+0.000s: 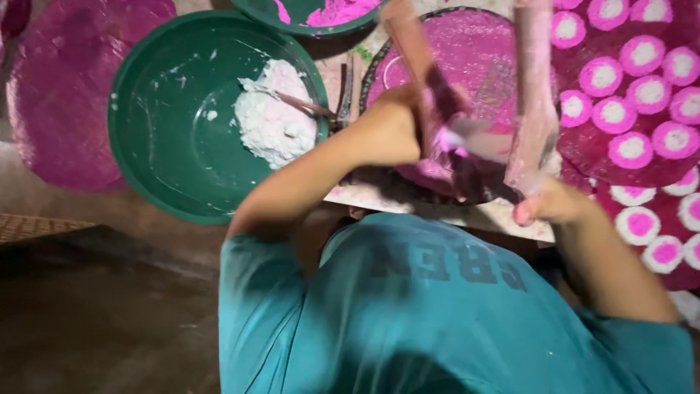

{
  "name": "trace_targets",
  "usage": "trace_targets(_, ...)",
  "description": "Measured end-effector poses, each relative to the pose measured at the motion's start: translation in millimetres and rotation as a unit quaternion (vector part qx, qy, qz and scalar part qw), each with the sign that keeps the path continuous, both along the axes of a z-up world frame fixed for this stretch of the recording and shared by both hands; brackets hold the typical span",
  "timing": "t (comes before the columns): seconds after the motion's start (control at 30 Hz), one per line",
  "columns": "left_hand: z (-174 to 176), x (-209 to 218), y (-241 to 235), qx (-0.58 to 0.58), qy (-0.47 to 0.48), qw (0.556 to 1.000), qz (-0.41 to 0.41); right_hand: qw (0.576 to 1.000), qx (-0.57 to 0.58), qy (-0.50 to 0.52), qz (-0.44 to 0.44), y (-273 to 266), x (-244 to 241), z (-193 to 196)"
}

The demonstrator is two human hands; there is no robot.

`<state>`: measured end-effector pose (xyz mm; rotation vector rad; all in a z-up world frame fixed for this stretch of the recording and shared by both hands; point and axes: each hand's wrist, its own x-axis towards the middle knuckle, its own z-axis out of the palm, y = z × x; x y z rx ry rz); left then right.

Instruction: The person scoops pink and white powders into a cylindrical mold, presses them together, and releases them onto a tray to form two-toned circular shapes. The person repeats this process multiple times, arranging the finished circles on the tray.

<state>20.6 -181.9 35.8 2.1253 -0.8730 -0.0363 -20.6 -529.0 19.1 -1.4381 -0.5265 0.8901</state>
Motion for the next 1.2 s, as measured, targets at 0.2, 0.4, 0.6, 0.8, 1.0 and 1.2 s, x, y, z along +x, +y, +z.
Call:
trace_targets(0.2, -117.4, 77.6, 3.9, -0.22, 0.17, 0.953, 0.121, 0.97, 0.068, -0.043, -0.231, -41.0, -51.7, -20.3)
trace_targets(0.4, -252.4, 103.5, 26.8, -0.08, 0.027, 0.913, 0.4, 0.947, 0.118, -0.015, -0.298, -81.7, -69.8, -29.8)
trace_targets(0.6, -265.4, 85.5, 15.8, -0.191, -0.025, 0.878, 0.438, 0.921, 0.102, 0.028, -0.374, -129.2, -72.8, -67.4)
trace_targets(0.8, -230.3, -30.4, -27.4, -0.19, -0.043, 0.832, 0.52, 0.93, 0.124, 0.053, -0.341, -102.5, -60.6, -66.3)
trace_targets(1.0, -195.8, -105.9, -69.4, -0.217, 0.104, 0.803, 0.545, 0.959, 0.15, 0.044, -0.237, -46.4, -47.2, -33.3)
trace_targets(1.2, -158.8, -124.7, -76.9, -0.112, 0.041, 0.863, 0.491, 0.959, 0.143, 0.057, -0.238, -20.1, -48.4, -16.1)
